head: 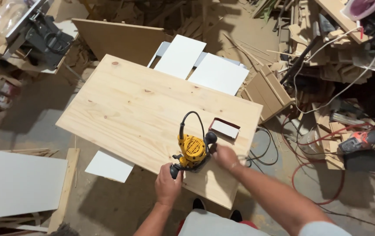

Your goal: Routing and sanding the edges of a wooden board in a workshop.

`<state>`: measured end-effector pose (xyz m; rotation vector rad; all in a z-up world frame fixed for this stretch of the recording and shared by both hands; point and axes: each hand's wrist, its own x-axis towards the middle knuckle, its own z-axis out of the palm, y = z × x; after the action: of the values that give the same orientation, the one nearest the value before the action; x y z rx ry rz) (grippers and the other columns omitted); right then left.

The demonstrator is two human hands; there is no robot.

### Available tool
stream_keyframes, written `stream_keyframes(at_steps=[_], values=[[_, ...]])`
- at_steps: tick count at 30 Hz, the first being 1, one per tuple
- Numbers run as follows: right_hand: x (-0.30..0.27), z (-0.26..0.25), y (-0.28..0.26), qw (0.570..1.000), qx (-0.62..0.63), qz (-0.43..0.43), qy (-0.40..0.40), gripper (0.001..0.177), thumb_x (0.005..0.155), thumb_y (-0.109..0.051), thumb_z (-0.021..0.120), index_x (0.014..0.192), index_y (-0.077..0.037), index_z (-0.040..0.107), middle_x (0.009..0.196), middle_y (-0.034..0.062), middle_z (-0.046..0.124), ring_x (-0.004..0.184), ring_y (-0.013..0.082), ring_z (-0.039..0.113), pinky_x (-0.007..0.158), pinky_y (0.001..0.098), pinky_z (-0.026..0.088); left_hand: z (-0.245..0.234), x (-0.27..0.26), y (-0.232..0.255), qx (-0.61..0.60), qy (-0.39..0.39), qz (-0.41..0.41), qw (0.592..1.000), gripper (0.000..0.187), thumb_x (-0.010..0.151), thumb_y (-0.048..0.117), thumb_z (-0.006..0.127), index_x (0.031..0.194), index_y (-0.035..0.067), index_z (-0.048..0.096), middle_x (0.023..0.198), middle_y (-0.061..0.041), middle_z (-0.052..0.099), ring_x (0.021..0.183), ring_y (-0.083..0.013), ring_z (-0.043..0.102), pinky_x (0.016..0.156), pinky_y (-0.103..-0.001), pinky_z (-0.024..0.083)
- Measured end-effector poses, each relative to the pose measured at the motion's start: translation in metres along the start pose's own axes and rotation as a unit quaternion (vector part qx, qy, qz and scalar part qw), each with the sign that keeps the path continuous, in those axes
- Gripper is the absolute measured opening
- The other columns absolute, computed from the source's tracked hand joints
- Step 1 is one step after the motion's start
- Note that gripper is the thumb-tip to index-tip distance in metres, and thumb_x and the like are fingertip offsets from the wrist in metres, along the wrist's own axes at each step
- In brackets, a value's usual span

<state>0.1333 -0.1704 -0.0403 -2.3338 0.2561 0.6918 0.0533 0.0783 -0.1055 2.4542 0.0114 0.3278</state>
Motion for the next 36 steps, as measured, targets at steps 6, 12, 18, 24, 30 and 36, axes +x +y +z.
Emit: stream_keyframes(at_steps=[6, 12, 18, 24, 30, 36], values=[[-0.092, 0.008, 0.033, 0.998, 0.020, 0.008, -0.051, 0.024, 0.105, -0.039, 0.048, 0.119, -0.025, 0.063, 0.084, -0.0084, 0.066, 0.065, 0.0044, 0.059, 0.053, 0.0171, 0.048, -0.032, -0.032, 0.053, 0.030, 0.027, 0.118, 0.992, 0.048, 0.085, 0.030, 0.074, 0.127, 0.009, 0.061, 0.123, -0.014, 0.066, 0.117, -0.0331, 0.060, 0.102, -0.049, 0.045], [-0.135, -0.005, 0.060, 0.974, -0.009, -0.126, -0.187, 0.032, 0.092, -0.030, 0.064, 0.121, -0.027, 0.052, 0.088, -0.0030, 0.067, 0.072, 0.0106, 0.058, 0.062, 0.0267, 0.047, -0.050, -0.035, 0.118, -0.082, -0.283, 0.282, 0.913, 0.065, 0.081, 0.009, 0.068, 0.144, 0.008, 0.055, 0.150, -0.020, 0.054, 0.114, -0.0418, 0.062, 0.088, -0.053, 0.050], [-0.141, -0.035, 0.073, 0.933, -0.106, -0.224, -0.260, 0.020, 0.092, -0.047, 0.060, 0.096, -0.028, 0.063, 0.090, -0.0076, 0.070, 0.079, 0.0119, 0.063, 0.069, 0.0313, 0.047, -0.069, 0.004, 0.121, -0.040, -0.228, 0.389, 0.892, 0.015, 0.083, 0.012, 0.069, 0.098, 0.012, 0.065, 0.085, -0.004, 0.057, 0.074, -0.0259, 0.053, 0.058, -0.039, 0.041], [-0.116, -0.028, 0.115, 0.948, -0.018, -0.157, -0.276, 0.040, 0.096, -0.044, 0.056, 0.123, -0.022, 0.077, 0.124, -0.0042, 0.079, 0.109, 0.0146, 0.072, 0.095, 0.0318, 0.055, -0.119, 0.035, 0.071, 0.070, -0.188, 0.452, 0.869, 0.020, 0.079, 0.030, 0.070, 0.082, 0.012, 0.061, 0.089, -0.005, 0.063, 0.085, -0.0272, 0.056, 0.075, -0.041, 0.045], [-0.132, -0.002, 0.021, 0.929, -0.039, -0.264, -0.254, 0.035, 0.100, -0.038, 0.054, 0.122, -0.022, 0.075, 0.122, -0.0019, 0.078, 0.107, 0.0172, 0.072, 0.093, 0.0341, 0.054, -0.122, 0.046, 0.042, 0.138, -0.061, 0.492, 0.858, 0.025, 0.089, 0.034, 0.077, 0.083, 0.012, 0.066, 0.108, -0.008, 0.071, 0.102, -0.0292, 0.062, 0.084, -0.040, 0.047], [-0.098, 0.043, -0.009, 0.942, -0.053, -0.262, -0.203, 0.032, 0.099, -0.033, 0.058, 0.121, -0.019, 0.076, 0.118, 0.0025, 0.077, 0.099, 0.0209, 0.073, 0.089, 0.0364, 0.055, -0.094, 0.031, 0.017, 0.026, -0.044, 0.345, 0.937, 0.015, 0.089, 0.012, 0.069, 0.100, 0.002, 0.068, 0.117, -0.014, 0.070, 0.118, -0.0338, 0.061, 0.110, -0.045, 0.049]])
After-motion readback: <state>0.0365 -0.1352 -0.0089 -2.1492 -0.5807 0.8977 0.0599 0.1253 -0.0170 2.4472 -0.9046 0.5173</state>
